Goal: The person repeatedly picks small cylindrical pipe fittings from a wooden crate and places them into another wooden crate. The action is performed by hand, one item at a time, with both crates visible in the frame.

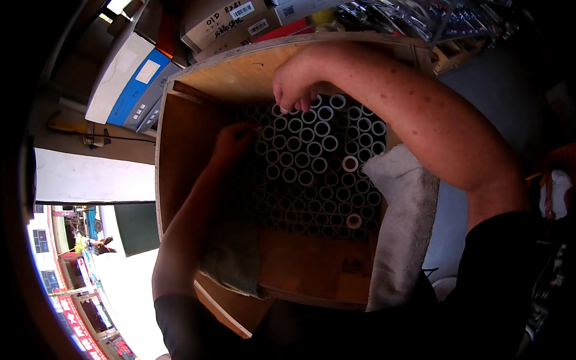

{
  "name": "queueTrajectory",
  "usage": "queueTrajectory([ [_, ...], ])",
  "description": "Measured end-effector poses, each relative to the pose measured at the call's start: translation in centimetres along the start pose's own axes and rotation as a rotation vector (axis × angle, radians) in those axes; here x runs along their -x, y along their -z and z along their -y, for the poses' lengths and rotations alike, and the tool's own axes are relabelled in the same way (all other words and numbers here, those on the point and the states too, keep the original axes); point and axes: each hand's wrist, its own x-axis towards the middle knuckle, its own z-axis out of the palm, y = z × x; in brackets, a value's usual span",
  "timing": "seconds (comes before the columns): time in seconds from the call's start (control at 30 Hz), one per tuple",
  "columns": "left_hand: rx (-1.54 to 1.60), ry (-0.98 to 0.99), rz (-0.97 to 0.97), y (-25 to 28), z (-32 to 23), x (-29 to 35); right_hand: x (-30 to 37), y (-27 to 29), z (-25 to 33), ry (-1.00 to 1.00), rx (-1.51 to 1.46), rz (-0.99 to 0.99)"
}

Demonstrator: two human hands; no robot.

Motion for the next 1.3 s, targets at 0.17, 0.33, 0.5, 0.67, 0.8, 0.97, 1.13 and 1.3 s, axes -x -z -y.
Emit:
queueTrajectory([
  [0.17, -0.095, 0.033, -0.152, 0.4, -0.2, -0.5, -0.2, 0.0, 0.4, -0.010, 0.068, -0.004],
  [0.33, 0.008, 0.025, -0.171, -0.1, -2.0, -1.8, -0.1, 0.0, 0.3, -0.047, 0.069, -0.005],
  [0.5, 0.025, -0.008, -0.035, -1.7, -1.3, -1.8, -0.2, -0.1, 0.4, -0.053, 0.082, -0.004],
  [0.67, 0.083, -0.077, -0.035, -2.2, -0.4, -1.9, 0.0, -0.1, 0.6, -0.056, 0.069, -0.009],
  [0.8, 0.109, -0.113, 0.039, -2.1, -0.4, -2.1, -0.1, 0.0, 0.5, -0.046, 0.078, -0.002],
  [0.97, 0.272, -0.045, 0.142, -1.5, -1.0, -2.2, -0.2, -0.1, 0.1, -0.046, 0.066, -0.015],
  [1.13, 0.173, -0.016, 0.145, -0.3, -3.0, -1.9, 0.0, 0.0, -0.4, -0.038, 0.051, -0.014],
  [1.3, 0.493, -0.031, 0.066, 5.2, -7.4, -0.8, -2.1, 0.3, -0.2, 0.070, 0.054, 0.095],
])
